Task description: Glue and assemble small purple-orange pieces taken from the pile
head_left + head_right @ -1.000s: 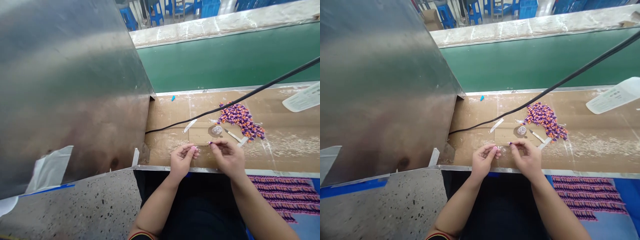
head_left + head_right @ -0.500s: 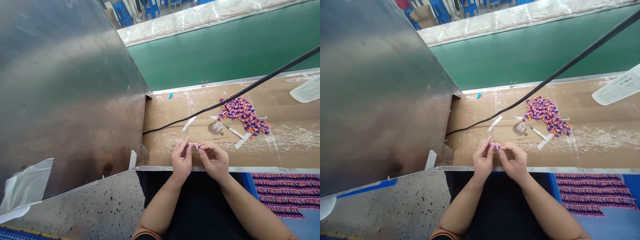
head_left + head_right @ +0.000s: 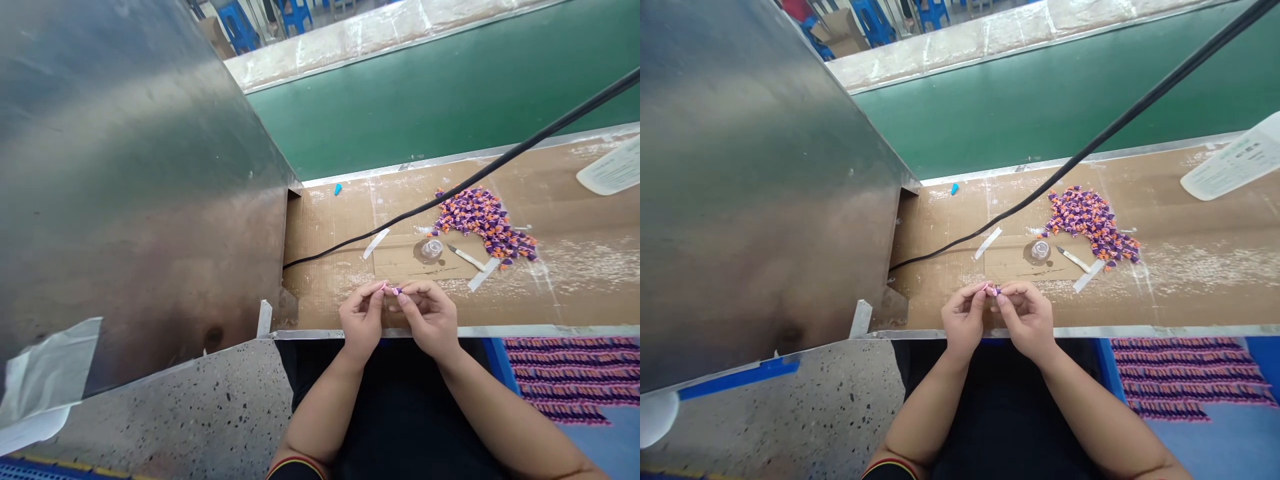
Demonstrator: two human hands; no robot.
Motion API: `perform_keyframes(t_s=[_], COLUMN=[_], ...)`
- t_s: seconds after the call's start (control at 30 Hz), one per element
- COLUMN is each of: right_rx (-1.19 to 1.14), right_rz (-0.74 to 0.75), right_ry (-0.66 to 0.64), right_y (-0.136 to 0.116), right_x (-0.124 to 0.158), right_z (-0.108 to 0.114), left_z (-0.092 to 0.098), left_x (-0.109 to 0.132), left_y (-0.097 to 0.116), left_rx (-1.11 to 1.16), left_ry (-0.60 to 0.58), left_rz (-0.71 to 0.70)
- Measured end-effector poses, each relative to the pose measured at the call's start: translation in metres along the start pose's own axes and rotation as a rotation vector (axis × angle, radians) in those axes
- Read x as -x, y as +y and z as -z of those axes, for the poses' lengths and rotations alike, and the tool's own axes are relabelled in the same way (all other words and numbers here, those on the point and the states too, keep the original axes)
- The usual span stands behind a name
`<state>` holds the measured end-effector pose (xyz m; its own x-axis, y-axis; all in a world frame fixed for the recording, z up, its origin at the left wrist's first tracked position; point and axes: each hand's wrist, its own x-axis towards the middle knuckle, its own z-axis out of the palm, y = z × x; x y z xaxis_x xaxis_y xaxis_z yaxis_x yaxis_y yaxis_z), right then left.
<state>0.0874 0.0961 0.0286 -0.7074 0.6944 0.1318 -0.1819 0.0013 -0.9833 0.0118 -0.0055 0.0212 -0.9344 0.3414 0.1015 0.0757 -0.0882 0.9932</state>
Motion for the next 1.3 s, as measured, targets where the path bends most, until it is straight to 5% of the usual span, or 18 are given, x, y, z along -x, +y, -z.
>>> perform_keyframes(t_s=[0.3, 0.6, 1.03, 1.3], right_rx=[0.007, 0.302, 0.398, 0.433], right_rz=[0.135, 0.382, 0.546, 0.569], right_ry=[0.030, 0.087, 0.115, 0.123], right_y=[0.004, 0.003, 0.006, 0.007], right_x=[0.005, -0.003, -0.007, -0.006], right_z=[-0.019, -0.028, -0.030, -0.028], left_z=[0.004, 0.012, 0.007, 0.008], left_x=[-0.007, -0.011, -0.013, -0.008], left_y=[-0.013, -0.016, -0.010, -0.017], left_rx=[0.265, 0.404, 0.450, 0.287], left_ry=[0.055, 0.079, 0.121, 0.114], left_rz=[0.206, 0.371, 0.312, 0.166])
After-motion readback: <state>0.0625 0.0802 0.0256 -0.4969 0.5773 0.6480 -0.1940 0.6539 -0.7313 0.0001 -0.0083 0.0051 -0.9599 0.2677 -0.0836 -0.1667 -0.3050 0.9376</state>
